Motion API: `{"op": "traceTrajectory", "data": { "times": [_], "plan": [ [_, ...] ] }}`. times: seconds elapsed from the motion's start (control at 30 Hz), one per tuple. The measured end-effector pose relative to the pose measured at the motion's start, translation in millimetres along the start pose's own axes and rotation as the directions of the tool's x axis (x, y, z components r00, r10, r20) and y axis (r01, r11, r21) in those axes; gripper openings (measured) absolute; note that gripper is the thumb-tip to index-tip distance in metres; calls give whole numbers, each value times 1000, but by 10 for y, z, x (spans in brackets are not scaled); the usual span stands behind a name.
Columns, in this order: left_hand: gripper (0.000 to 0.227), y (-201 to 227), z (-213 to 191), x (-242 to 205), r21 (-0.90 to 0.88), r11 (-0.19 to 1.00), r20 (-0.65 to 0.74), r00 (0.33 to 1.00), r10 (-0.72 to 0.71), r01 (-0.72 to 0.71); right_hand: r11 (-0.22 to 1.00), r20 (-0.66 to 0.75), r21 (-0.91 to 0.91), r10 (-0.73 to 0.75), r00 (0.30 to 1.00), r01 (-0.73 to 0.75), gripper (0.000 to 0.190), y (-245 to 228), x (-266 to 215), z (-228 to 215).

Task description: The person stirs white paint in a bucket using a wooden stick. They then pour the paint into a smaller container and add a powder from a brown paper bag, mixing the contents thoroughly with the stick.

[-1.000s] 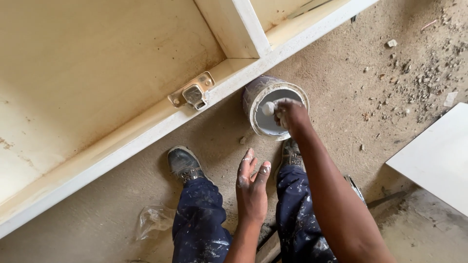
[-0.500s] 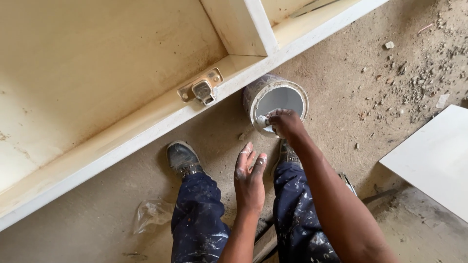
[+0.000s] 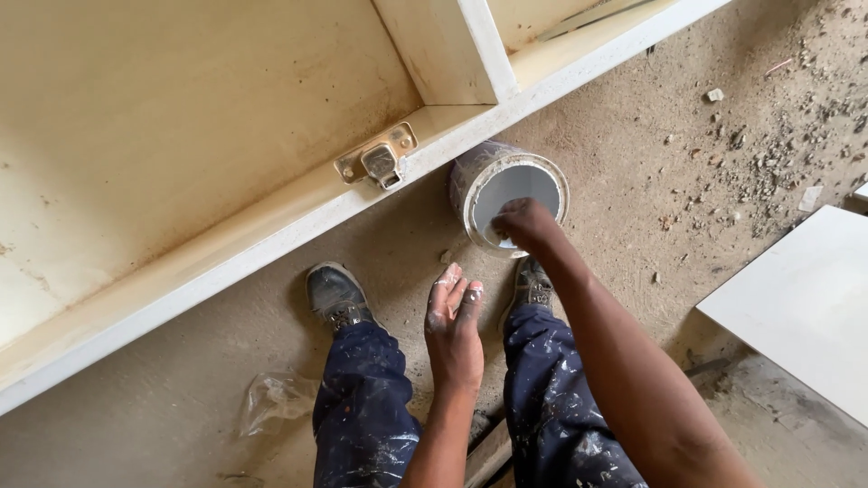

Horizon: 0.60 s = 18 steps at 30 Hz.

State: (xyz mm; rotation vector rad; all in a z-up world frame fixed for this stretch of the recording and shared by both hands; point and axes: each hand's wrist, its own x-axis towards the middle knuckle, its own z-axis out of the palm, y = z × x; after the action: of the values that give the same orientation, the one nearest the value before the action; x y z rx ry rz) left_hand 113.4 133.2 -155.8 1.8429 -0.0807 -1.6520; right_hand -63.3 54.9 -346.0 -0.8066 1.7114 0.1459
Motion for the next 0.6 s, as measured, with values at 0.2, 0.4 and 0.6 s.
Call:
{"op": "traceTrajectory", "data": {
  "times": [0.2,0.4,0.6],
  "plan": [
    [53,-22,-27,7,-30,1000,-78,997,6,-8,997,-22,-59,41,999,-42,11,150,146,-25],
    [44,152,-90,-4,-75,994,-123,990,72,-81,960,204,264,40,978,-94,17,-477,-653,-180],
    [40,428,-141,50,-319,947,-6,1000,22,-23,625,140,780,-231,963,36,13,-994,-1564,-670]
  ]
}}
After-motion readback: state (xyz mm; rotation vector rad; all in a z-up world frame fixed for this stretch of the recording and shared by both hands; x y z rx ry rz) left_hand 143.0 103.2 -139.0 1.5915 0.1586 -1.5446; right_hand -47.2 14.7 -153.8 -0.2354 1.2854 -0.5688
